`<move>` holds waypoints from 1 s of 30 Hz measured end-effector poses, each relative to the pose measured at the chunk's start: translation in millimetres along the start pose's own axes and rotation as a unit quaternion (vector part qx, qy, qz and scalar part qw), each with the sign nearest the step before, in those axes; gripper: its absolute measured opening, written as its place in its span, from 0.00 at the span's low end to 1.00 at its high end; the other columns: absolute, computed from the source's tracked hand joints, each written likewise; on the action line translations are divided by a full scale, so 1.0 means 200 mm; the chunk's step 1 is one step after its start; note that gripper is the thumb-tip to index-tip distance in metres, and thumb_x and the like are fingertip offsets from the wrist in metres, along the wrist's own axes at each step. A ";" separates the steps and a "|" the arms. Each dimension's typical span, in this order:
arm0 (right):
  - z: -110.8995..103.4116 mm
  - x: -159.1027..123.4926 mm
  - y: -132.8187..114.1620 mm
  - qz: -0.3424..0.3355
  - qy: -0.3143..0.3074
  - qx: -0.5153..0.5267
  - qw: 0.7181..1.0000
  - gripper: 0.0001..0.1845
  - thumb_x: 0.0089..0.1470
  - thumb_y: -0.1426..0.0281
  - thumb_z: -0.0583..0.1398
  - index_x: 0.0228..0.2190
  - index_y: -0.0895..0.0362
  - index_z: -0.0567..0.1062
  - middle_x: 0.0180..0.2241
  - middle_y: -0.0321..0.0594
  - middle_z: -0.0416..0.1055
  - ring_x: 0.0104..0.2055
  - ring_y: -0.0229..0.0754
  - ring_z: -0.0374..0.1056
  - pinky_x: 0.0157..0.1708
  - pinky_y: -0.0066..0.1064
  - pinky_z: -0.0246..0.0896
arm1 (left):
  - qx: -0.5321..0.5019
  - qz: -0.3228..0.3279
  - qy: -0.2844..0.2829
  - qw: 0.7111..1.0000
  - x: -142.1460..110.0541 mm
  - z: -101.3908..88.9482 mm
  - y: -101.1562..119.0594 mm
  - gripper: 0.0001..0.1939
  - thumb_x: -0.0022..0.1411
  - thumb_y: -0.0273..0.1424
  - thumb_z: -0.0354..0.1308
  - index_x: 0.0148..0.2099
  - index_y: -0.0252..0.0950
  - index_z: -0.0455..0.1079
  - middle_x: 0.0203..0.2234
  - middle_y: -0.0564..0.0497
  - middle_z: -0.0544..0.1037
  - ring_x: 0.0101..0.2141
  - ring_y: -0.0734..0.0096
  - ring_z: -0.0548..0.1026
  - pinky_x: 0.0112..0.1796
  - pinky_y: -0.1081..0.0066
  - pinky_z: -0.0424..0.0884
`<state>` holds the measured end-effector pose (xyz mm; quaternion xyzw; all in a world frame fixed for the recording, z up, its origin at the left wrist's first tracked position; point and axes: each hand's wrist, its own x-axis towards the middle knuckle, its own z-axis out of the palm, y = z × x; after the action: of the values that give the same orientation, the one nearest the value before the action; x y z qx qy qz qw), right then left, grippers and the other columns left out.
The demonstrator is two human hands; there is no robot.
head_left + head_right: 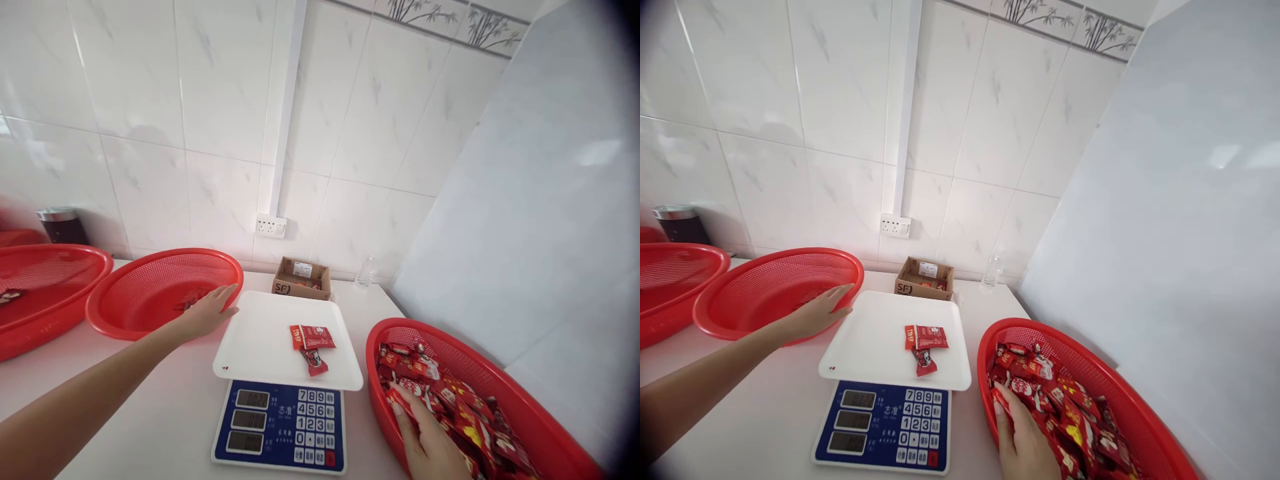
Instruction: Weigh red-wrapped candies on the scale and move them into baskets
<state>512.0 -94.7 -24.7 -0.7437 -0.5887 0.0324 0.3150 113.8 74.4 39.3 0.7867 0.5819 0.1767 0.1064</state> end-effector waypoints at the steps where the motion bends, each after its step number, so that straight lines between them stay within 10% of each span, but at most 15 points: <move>1: 0.00 0.00 -0.01 0.008 -0.005 0.003 1.000 0.28 0.55 0.52 0.47 0.46 0.54 0.75 0.50 0.44 0.73 0.51 0.49 0.69 0.48 0.39 0.66 | -0.004 0.013 -0.021 1.000 0.02 0.02 0.06 0.31 0.65 0.43 0.45 0.65 0.35 0.48 0.62 0.37 0.57 0.61 0.50 0.57 0.55 0.49 0.59; 11: -0.02 -0.01 -0.08 0.025 -0.020 0.007 0.999 0.33 0.55 0.52 0.44 0.47 0.58 0.75 0.52 0.48 0.70 0.53 0.50 0.68 0.51 0.41 0.64 | 0.022 0.300 -0.262 0.917 0.13 0.27 0.67 0.45 0.50 0.56 0.57 0.65 0.48 0.48 0.67 0.44 0.45 0.65 0.45 0.42 0.59 0.46 0.46; 16: -0.03 -0.01 -0.06 0.015 -0.025 -0.003 1.000 0.31 0.56 0.52 0.44 0.48 0.57 0.74 0.51 0.46 0.71 0.53 0.49 0.68 0.50 0.40 0.65 | 0.050 0.293 -0.206 0.932 0.19 0.34 0.73 0.30 0.59 0.43 0.52 0.63 0.42 0.55 0.58 0.43 0.64 0.55 0.51 0.63 0.52 0.54 0.63; 30: -0.04 -0.02 -0.10 0.022 -0.020 0.007 1.000 0.29 0.57 0.55 0.44 0.48 0.55 0.74 0.52 0.44 0.71 0.53 0.48 0.67 0.50 0.40 0.65 | 0.010 0.211 -0.090 0.973 0.26 0.28 0.64 0.23 0.59 0.20 0.44 0.56 0.37 0.62 0.41 0.47 0.75 0.42 0.63 0.73 0.41 0.68 0.69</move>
<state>496.8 -99.3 -8.9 -0.7538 -0.5777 0.0582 0.3076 262.1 88.0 43.4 0.9056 0.3924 0.1172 0.1107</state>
